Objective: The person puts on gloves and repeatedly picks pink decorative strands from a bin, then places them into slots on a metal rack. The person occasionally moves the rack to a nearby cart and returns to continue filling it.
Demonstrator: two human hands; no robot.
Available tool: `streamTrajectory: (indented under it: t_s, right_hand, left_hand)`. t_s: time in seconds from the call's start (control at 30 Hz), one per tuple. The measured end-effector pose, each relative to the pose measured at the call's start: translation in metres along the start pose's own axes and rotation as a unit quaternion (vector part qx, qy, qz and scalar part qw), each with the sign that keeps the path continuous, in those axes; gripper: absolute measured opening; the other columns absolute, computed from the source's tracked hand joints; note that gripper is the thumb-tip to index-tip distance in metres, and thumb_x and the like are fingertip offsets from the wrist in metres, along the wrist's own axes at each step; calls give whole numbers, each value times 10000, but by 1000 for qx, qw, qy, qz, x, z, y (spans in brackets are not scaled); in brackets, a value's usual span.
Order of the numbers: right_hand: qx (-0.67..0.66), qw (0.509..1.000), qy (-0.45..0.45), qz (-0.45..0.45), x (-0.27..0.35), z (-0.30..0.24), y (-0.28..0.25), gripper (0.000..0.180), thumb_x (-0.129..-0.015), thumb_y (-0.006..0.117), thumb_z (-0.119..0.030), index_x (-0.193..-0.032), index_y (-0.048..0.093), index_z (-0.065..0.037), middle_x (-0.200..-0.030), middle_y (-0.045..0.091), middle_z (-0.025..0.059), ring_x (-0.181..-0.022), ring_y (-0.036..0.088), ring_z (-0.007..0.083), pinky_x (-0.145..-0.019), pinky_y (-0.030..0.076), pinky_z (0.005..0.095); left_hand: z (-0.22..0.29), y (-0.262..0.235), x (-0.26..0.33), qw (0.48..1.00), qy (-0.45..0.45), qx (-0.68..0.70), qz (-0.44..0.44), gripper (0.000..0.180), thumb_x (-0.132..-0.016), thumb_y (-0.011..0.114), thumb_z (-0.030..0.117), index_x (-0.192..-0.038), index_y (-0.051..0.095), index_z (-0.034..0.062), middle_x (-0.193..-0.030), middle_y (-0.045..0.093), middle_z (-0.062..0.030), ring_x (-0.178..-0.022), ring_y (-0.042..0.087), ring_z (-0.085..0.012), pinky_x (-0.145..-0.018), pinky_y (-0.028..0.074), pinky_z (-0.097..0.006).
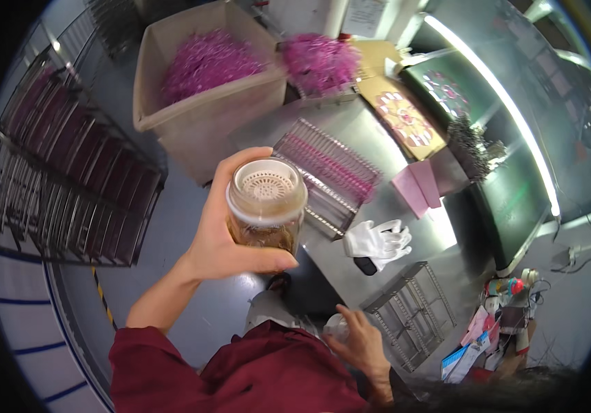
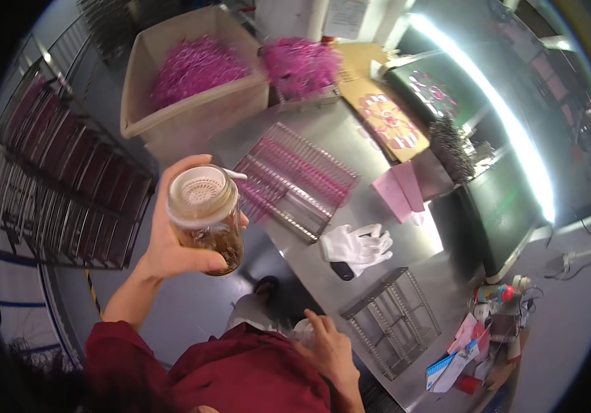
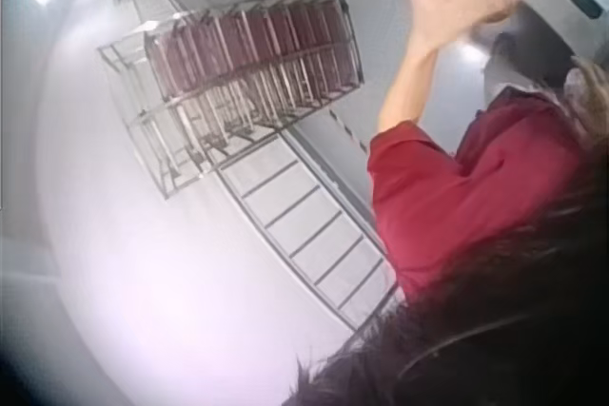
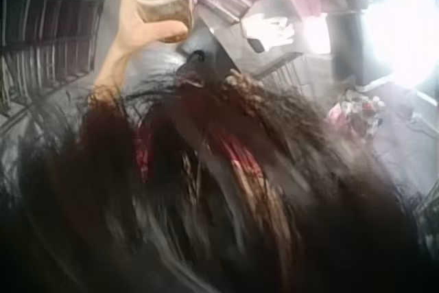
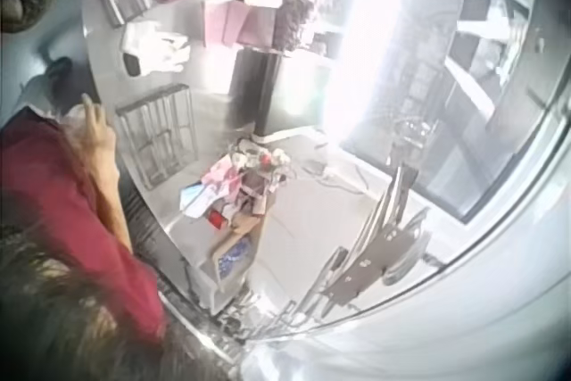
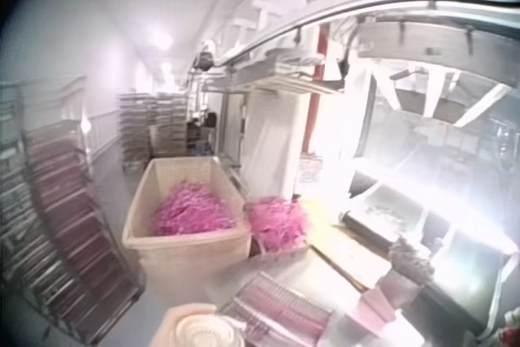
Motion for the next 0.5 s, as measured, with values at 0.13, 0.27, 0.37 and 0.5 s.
streamTrajectory:
  t_s: [0.13, 0.27, 0.37, 0.5]
  right_hand:
    - [-49, 993, -86, 70, -47, -54, -30, 731, -787, 910, -241, -1429, 601, -76, -1238, 674, 195, -1009, 720, 379, -813, 587, 450]
    - [-22, 974, -196, 111, -79, -95, -67, 735, -740, 942, -161, -1391, 615, -62, -1296, 634, 178, -942, 721, 362, -740, 601, 409]
    - [-17, 957, -269, 104, -104, -142, -91, 745, -707, 944, -75, -1377, 617, -62, -1356, 597, 176, -943, 713, 349, -681, 600, 374]
    - [-12, 929, -366, 57, -130, -206, -98, 701, -774, 907, -129, -1400, 596, -74, -1380, 601, 145, -985, 725, 351, -689, 613, 411]
  left_hand:
    - [-22, -60, 28, 969, -99, 211, 77, 1062, -766, 922, 212, -1602, 283, 74, -1384, 580, -188, -1139, 708, -348, -955, 601, -479]
    - [-29, -84, 63, 955, -82, 259, 120, 1031, -768, 899, 147, -1598, 294, 67, -1368, 608, -177, -1124, 712, -347, -953, 596, -467]
    - [-37, -91, 86, 981, -55, 141, 122, 1053, -739, 934, 72, -1599, 326, 65, -1408, 604, -147, -1275, 635, -243, -1102, 498, -391]
    - [-24, -75, 98, 966, -24, -250, 67, 976, -692, 979, 188, -1513, 468, 59, -1321, 660, -162, -1217, 680, -323, -1055, 539, -437]
Point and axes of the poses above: each hand's wrist, its own x-axis away from the middle knuckle, its own y-axis out of the palm, z = x × y, the point moved 5 cm from there along -x, towards the middle knuckle
